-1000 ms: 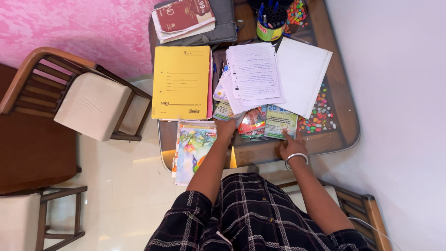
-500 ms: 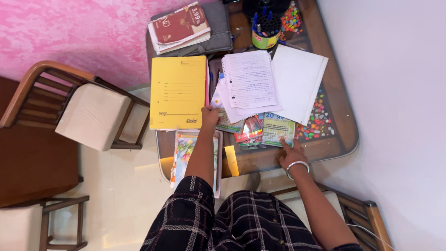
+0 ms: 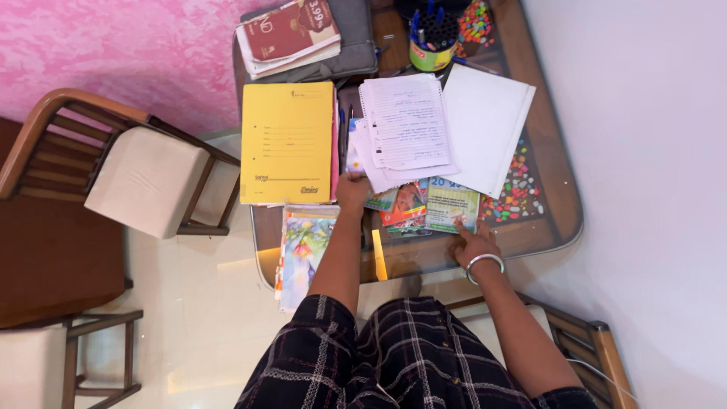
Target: The person organizes stationery items on a glass table. They stack books and notebooks, arrange papers, place pens into a holder, and move a monitor to clear space.
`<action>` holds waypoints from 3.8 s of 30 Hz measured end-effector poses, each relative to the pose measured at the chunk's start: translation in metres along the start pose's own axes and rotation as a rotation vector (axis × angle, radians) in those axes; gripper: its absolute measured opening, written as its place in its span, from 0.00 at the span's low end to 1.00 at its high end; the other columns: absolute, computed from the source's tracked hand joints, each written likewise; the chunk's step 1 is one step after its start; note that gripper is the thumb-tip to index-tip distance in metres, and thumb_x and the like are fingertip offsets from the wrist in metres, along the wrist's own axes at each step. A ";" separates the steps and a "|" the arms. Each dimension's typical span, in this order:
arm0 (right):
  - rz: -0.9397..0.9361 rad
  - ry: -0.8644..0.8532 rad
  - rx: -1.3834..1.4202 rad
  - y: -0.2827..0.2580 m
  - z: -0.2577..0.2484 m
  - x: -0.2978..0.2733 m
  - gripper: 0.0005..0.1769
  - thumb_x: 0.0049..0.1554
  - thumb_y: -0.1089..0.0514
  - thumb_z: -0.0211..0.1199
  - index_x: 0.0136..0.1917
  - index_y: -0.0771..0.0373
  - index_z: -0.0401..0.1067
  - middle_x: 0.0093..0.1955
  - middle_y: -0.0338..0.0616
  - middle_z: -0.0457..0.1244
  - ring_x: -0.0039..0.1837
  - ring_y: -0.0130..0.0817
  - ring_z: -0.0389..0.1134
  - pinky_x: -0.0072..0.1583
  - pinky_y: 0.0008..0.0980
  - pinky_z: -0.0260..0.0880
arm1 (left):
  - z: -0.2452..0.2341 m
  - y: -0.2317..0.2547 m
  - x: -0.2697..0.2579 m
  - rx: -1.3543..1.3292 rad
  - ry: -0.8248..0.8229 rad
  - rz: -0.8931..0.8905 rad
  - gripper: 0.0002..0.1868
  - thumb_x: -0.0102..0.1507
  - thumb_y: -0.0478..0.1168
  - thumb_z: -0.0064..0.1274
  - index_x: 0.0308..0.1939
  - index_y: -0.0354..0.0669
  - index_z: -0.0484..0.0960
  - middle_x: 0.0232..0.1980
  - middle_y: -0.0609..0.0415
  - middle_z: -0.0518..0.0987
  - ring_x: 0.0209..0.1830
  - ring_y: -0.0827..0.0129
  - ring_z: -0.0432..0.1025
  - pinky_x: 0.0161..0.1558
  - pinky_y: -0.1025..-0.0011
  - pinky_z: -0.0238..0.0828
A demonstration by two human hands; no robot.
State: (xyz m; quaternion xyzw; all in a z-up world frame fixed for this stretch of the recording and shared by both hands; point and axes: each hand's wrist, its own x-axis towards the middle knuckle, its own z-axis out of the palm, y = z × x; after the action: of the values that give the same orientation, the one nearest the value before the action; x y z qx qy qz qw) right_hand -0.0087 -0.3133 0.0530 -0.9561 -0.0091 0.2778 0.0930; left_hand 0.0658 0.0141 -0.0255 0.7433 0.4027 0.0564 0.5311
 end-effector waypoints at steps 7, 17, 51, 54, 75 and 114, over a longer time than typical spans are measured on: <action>0.019 0.002 0.004 -0.002 0.001 -0.001 0.40 0.53 0.49 0.65 0.76 0.28 0.59 0.82 0.43 0.42 0.78 0.48 0.50 0.71 0.46 0.61 | -0.014 -0.006 -0.040 0.522 0.023 0.095 0.47 0.46 0.53 0.74 0.56 0.27 0.67 0.50 0.38 0.79 0.52 0.44 0.75 0.53 0.48 0.71; 0.056 0.193 0.200 0.004 0.034 0.027 0.26 0.54 0.53 0.64 0.65 0.36 0.76 0.83 0.45 0.46 0.75 0.53 0.56 0.71 0.45 0.62 | -0.071 -0.052 -0.047 -0.470 -0.682 -0.422 0.12 0.66 0.39 0.53 0.52 0.41 0.73 0.44 0.48 0.83 0.37 0.62 0.78 0.33 0.70 0.75; 0.192 0.094 1.831 -0.034 0.130 -0.083 0.28 0.58 0.72 0.59 0.69 0.55 0.61 0.63 0.44 0.66 0.62 0.46 0.70 0.59 0.46 0.74 | -0.298 -0.084 -0.120 0.677 -0.177 0.191 0.30 0.50 0.43 0.70 0.50 0.39 0.71 0.49 0.43 0.78 0.47 0.46 0.76 0.43 0.53 0.74; -0.005 -0.021 1.859 -0.052 0.136 -0.109 0.28 0.57 0.71 0.61 0.69 0.59 0.63 0.64 0.46 0.66 0.64 0.44 0.69 0.63 0.45 0.73 | -0.296 -0.085 -0.126 0.382 -0.151 0.375 0.29 0.54 0.43 0.68 0.53 0.38 0.71 0.47 0.43 0.78 0.43 0.49 0.77 0.42 0.56 0.74; -0.195 0.080 0.814 -0.231 0.214 -0.091 0.29 0.53 0.63 0.69 0.68 0.67 0.69 0.61 0.48 0.60 0.49 0.36 0.72 0.48 0.32 0.78 | -0.309 -0.082 -0.120 0.387 -0.231 0.374 0.40 0.49 0.37 0.69 0.63 0.36 0.69 0.54 0.40 0.73 0.49 0.43 0.73 0.47 0.53 0.72; 0.109 -0.275 1.473 -0.029 0.088 -0.020 0.22 0.64 0.44 0.50 0.60 0.61 0.71 0.53 0.43 0.72 0.51 0.33 0.74 0.53 0.33 0.73 | -0.059 -0.054 -0.093 -0.552 -0.884 -0.413 0.16 0.61 0.37 0.61 0.47 0.41 0.71 0.31 0.57 0.78 0.24 0.73 0.72 0.29 0.72 0.73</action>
State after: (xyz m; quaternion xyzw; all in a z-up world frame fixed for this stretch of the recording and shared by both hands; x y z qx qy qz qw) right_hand -0.0714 -0.2713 -0.0038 -0.6021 0.2152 0.3331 0.6929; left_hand -0.0559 0.0029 -0.0135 0.4351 0.2493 -0.2625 0.8244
